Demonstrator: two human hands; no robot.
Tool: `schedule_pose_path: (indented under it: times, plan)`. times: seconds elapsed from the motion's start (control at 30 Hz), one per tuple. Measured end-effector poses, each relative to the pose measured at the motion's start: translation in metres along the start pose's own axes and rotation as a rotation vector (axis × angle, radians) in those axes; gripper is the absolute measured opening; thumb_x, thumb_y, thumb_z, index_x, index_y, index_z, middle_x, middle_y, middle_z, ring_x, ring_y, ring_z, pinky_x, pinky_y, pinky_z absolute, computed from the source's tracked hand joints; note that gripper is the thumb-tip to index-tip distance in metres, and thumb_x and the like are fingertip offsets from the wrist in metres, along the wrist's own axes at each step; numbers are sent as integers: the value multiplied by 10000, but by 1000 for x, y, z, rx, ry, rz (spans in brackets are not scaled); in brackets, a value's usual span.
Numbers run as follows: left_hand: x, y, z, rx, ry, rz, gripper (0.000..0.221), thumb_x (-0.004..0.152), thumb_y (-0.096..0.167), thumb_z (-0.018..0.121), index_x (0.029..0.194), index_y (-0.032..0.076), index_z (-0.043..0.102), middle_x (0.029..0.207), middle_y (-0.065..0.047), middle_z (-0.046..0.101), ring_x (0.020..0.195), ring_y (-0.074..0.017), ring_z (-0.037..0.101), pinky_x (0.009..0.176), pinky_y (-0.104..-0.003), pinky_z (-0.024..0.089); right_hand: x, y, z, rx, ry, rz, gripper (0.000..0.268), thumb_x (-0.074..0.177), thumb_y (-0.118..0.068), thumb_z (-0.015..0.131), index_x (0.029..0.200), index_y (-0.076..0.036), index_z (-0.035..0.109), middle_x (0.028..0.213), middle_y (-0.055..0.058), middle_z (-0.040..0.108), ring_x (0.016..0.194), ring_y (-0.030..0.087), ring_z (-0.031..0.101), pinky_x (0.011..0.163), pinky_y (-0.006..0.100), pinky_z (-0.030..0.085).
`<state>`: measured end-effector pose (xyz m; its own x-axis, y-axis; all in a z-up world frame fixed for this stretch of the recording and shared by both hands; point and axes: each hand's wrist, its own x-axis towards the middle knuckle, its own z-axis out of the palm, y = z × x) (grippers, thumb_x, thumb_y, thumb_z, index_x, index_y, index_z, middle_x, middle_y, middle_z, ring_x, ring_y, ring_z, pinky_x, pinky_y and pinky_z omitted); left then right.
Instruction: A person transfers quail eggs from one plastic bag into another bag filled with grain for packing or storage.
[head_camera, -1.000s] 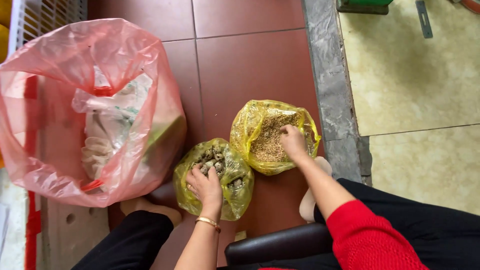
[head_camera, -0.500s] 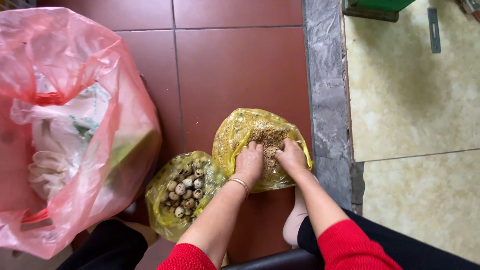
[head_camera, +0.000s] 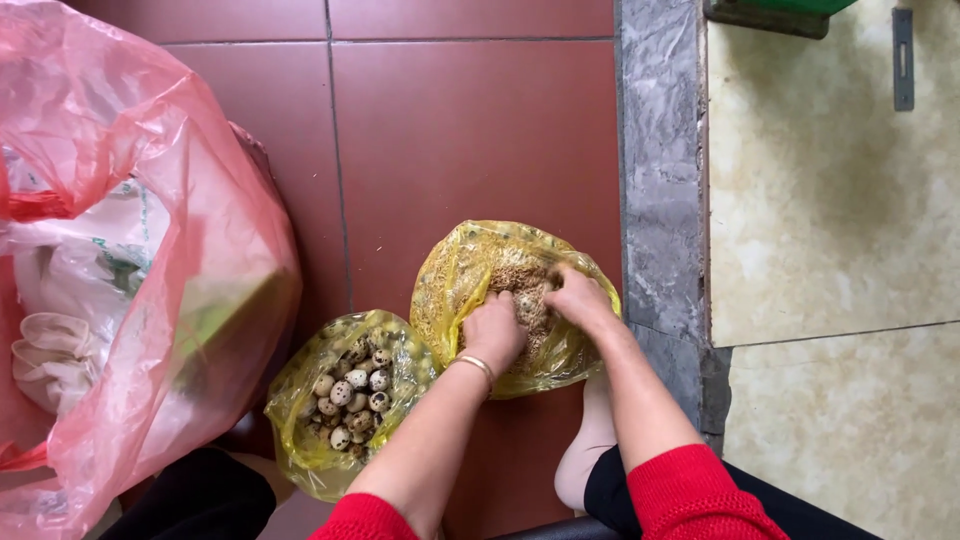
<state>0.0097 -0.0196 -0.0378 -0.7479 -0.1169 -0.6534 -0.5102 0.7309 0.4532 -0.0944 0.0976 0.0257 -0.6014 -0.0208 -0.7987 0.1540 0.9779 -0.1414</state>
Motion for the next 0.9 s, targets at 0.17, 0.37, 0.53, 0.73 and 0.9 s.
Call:
schedule_pose_path:
  times: [0.17,0.37,0.53,0.73,0.9]
  plan:
    - [-32,9,-50,-239,-104,-191,465,855,346,670,1265,157,559,1198,-169,693,1164,-424,681,986,-556,534,-1,-5,18,-56,29,-102,594,860,-474,664,1407,-247,622,1450,143,584,1353,402,555,1128,575,436]
    - [-51,19,-77,-526,27,-262,246,881,237,594,1110,187,668,1093,-164,760,1177,-405,682,996,-512,522,6,8,27,5,87,-95,391,826,-341,733,1194,-220,681,1316,126,615,1277,413,598,1056,587,469]
    - [-53,34,-93,-541,113,-226,459,954,102,570,1412,140,581,1155,-247,732,1201,-438,664,1027,-517,512,-17,-9,22,-23,109,-221,403,862,-289,658,1264,-274,661,1347,76,602,1316,369,575,1094,556,479]
    - [-2,17,-43,-263,-77,-162,402,957,264,533,1344,182,601,1218,-203,712,1209,-437,658,1029,-584,506,18,22,56,-237,107,-354,306,912,-323,585,1204,-275,659,1121,104,636,1180,379,638,1008,554,530]
    - [-21,22,-60,-214,8,-85,311,961,122,544,1268,137,594,1049,-190,742,1110,-410,716,978,-569,550,-20,11,14,151,165,-205,405,835,-211,634,1234,-240,693,1204,120,731,1227,361,649,1054,529,509]
